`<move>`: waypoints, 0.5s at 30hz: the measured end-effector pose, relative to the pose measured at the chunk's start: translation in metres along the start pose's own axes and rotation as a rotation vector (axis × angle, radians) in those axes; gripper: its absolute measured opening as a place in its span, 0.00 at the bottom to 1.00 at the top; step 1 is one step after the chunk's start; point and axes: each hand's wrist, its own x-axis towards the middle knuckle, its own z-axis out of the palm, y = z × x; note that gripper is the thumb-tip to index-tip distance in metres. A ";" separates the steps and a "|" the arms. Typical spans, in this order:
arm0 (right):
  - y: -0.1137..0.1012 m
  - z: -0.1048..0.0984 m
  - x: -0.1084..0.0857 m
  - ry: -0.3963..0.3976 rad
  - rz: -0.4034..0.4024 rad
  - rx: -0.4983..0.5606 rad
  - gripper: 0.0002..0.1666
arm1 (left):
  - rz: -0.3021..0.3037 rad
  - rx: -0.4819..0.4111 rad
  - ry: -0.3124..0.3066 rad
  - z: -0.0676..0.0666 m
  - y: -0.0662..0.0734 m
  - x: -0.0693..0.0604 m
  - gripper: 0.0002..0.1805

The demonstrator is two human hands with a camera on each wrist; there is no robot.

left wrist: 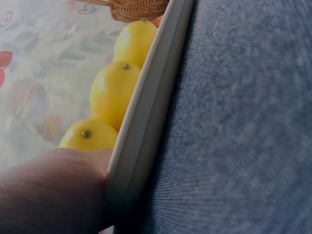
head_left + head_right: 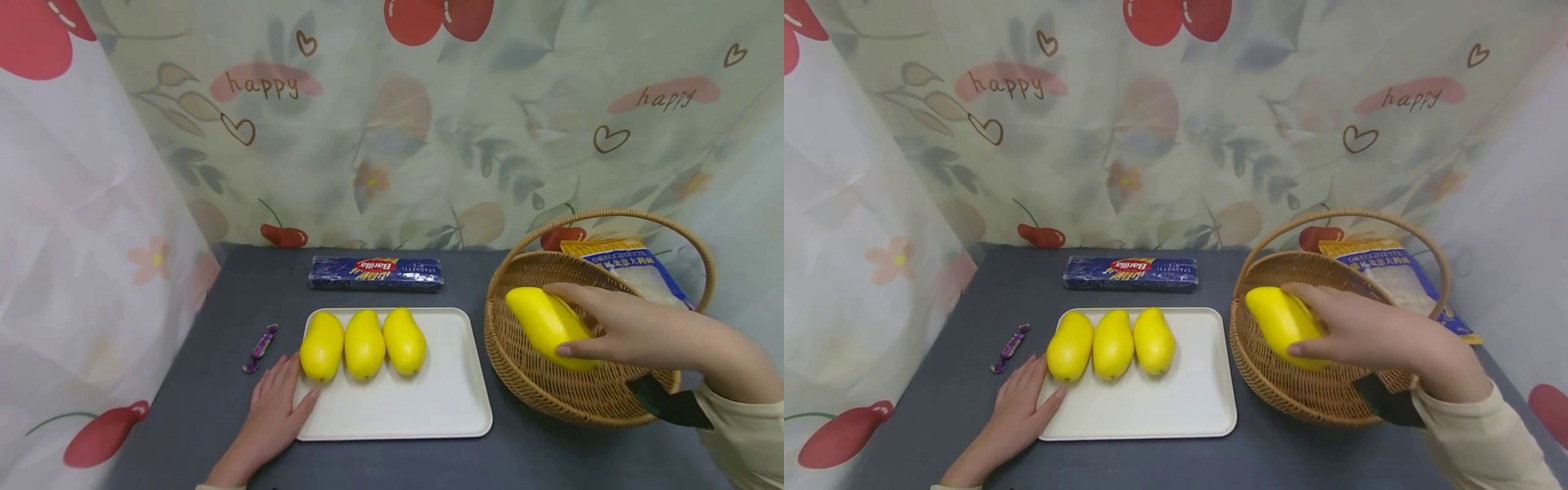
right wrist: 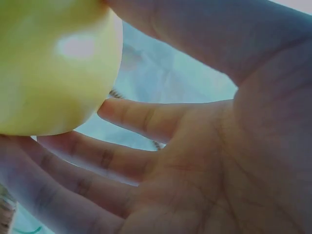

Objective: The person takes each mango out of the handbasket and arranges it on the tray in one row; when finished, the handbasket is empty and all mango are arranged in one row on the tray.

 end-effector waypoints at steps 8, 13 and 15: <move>-0.028 0.002 0.000 0.068 -0.052 0.024 0.52 | -0.012 0.008 -0.016 0.000 -0.001 0.001 0.41; -0.044 0.009 0.005 0.130 -0.082 0.068 0.52 | -0.006 0.008 -0.006 0.000 -0.002 0.001 0.41; -0.051 0.011 0.007 0.138 -0.075 0.095 0.52 | 0.003 0.007 0.004 0.001 -0.002 0.000 0.41</move>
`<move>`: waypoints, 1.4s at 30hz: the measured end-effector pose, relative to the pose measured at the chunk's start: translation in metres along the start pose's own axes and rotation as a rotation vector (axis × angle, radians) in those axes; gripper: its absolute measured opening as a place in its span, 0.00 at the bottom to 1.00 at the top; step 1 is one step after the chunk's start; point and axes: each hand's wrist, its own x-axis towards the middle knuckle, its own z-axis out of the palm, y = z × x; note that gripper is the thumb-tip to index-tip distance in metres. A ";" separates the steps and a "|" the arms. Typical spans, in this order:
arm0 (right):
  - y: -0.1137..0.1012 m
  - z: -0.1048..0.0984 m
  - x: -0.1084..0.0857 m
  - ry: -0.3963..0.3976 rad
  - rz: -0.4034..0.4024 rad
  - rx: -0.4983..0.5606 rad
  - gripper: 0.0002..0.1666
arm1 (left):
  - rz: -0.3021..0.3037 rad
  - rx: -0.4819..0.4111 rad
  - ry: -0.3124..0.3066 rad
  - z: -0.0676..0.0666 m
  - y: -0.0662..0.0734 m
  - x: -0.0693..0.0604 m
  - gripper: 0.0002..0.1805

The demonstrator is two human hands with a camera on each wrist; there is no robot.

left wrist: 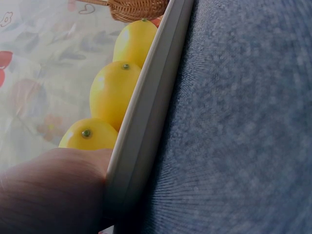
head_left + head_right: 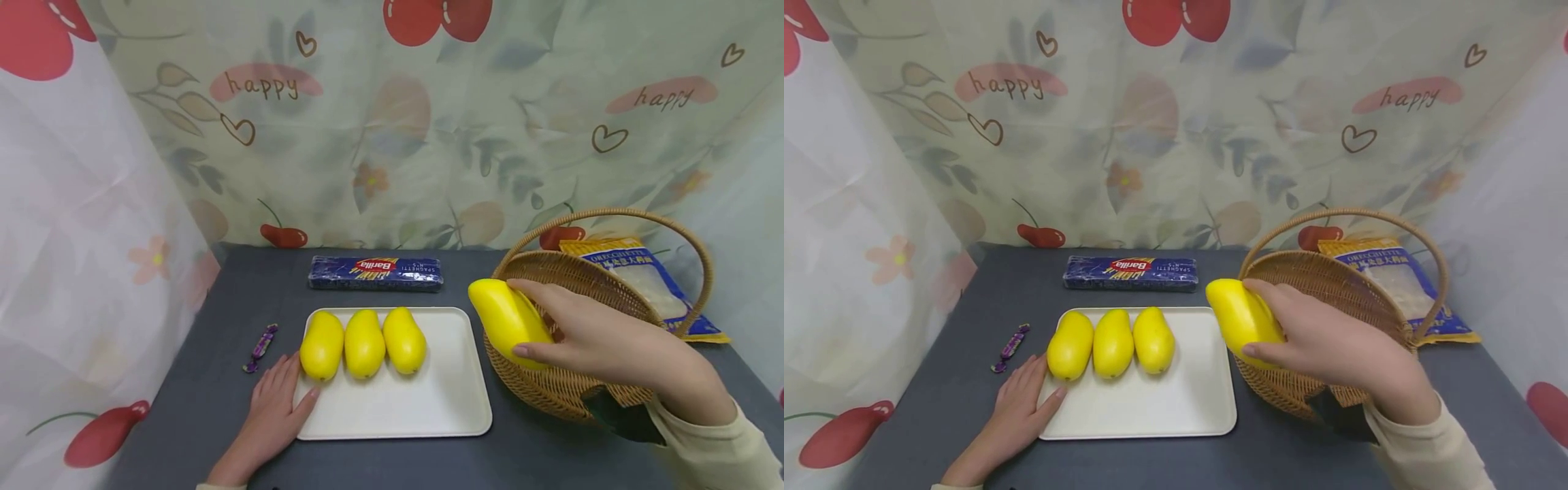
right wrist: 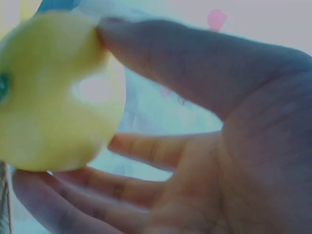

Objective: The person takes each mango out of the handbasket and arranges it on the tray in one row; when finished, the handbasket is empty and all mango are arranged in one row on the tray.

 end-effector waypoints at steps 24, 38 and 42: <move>-0.044 0.084 0.040 0.280 0.106 -0.051 0.47 | -0.002 -0.007 -0.006 0.000 -0.001 0.000 0.42; -0.045 0.143 0.061 0.455 0.266 -0.184 0.45 | -0.006 -0.005 -0.004 0.000 0.001 0.000 0.41; -0.042 0.152 0.066 0.450 0.298 -0.189 0.44 | -0.011 -0.007 -0.012 -0.002 0.001 0.000 0.41</move>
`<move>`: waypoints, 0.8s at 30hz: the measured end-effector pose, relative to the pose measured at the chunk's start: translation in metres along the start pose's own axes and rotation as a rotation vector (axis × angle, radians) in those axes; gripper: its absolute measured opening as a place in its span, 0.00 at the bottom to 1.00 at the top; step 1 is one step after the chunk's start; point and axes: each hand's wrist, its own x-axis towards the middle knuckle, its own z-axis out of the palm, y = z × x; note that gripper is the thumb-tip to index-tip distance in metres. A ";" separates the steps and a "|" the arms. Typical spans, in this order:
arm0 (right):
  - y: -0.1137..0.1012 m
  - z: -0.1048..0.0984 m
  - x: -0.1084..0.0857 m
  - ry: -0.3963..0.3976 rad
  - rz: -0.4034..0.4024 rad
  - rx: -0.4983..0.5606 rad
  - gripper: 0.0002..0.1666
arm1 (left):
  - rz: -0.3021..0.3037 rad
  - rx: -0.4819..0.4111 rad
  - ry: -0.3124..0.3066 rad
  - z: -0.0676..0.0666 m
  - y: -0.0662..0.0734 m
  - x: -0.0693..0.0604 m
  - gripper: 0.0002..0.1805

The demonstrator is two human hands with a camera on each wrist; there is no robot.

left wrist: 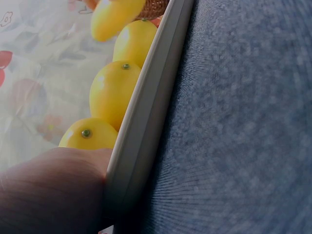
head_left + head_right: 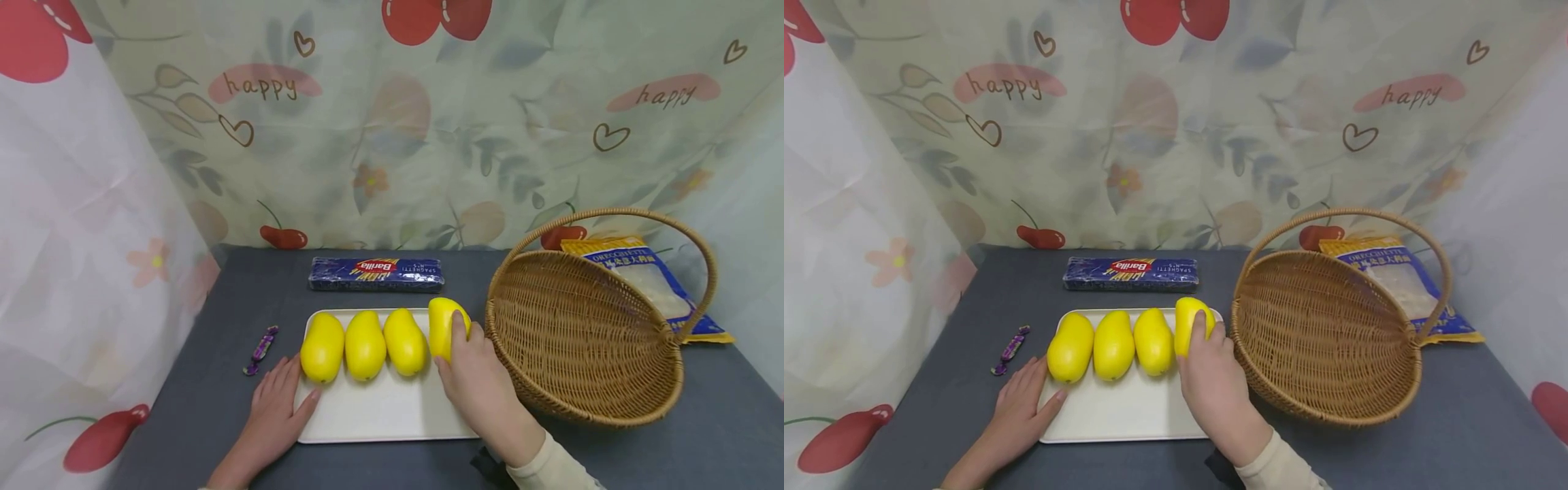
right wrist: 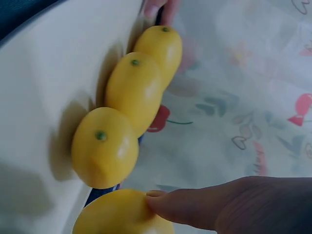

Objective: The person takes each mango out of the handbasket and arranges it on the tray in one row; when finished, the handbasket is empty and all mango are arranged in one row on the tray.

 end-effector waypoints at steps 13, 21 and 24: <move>0.003 0.030 0.006 -0.093 0.072 -0.003 0.41 | 0.005 0.001 0.006 0.001 -0.002 -0.001 0.41; 0.007 0.035 0.010 -0.072 0.104 0.076 0.40 | -0.004 0.000 -0.001 0.000 -0.001 0.000 0.42; 0.008 0.037 0.010 -0.051 0.112 0.110 0.40 | 0.001 0.002 0.004 0.000 0.000 0.000 0.42</move>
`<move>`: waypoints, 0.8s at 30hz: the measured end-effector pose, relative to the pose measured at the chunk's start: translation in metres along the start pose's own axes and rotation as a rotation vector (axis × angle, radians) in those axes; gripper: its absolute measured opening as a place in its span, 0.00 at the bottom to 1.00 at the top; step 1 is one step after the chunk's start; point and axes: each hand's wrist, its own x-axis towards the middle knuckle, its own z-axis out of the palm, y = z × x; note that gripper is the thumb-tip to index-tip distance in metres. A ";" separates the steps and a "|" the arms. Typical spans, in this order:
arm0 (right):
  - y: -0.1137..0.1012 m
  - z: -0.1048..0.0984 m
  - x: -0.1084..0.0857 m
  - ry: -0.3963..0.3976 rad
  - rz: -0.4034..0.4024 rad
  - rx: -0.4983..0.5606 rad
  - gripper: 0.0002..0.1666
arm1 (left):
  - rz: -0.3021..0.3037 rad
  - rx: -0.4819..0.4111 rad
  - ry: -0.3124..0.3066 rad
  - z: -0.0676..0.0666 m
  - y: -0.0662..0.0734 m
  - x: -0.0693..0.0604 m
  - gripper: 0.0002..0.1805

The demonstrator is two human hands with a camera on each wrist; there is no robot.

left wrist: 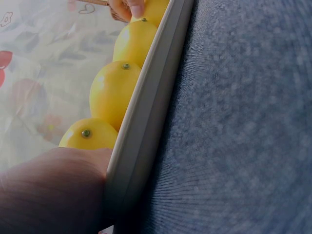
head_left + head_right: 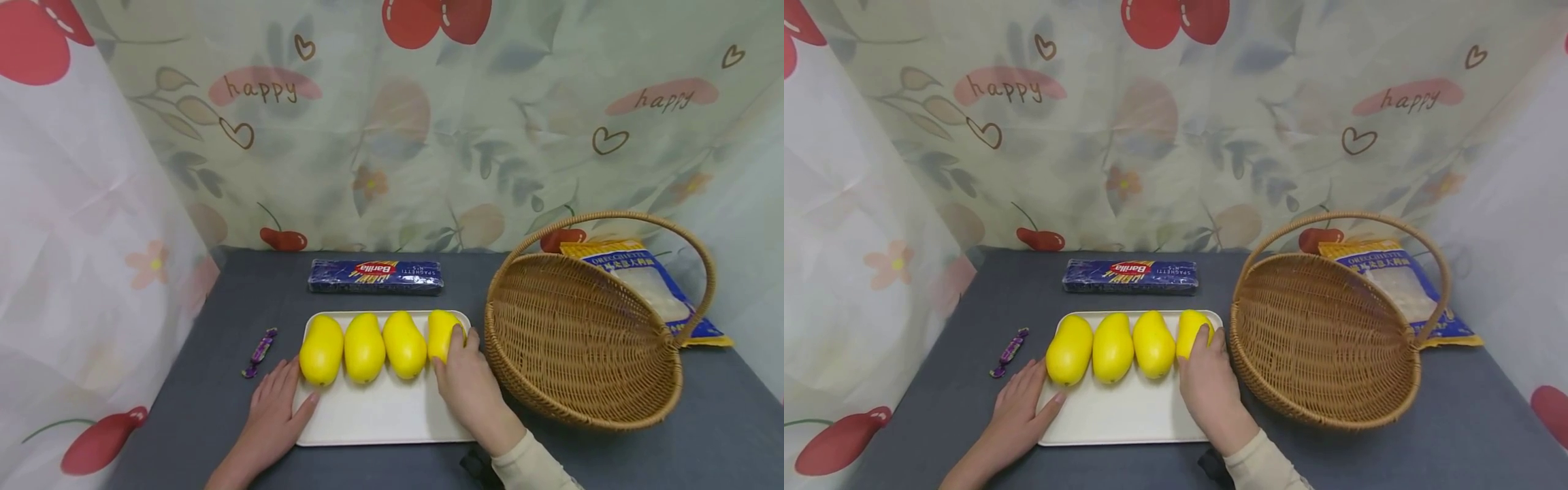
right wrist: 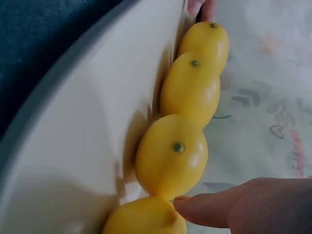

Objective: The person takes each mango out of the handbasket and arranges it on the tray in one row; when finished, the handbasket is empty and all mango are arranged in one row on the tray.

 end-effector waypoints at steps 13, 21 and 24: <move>0.000 0.009 -0.001 0.023 -0.003 -0.005 0.40 | -0.004 0.000 0.006 0.003 -0.002 -0.001 0.41; -0.001 0.005 -0.002 -0.010 0.012 0.012 0.43 | -0.002 -0.006 -0.018 -0.001 -0.001 -0.001 0.42; -0.003 -0.002 -0.006 -0.022 0.015 0.007 0.44 | -0.015 -0.056 -0.084 -0.008 0.001 -0.001 0.44</move>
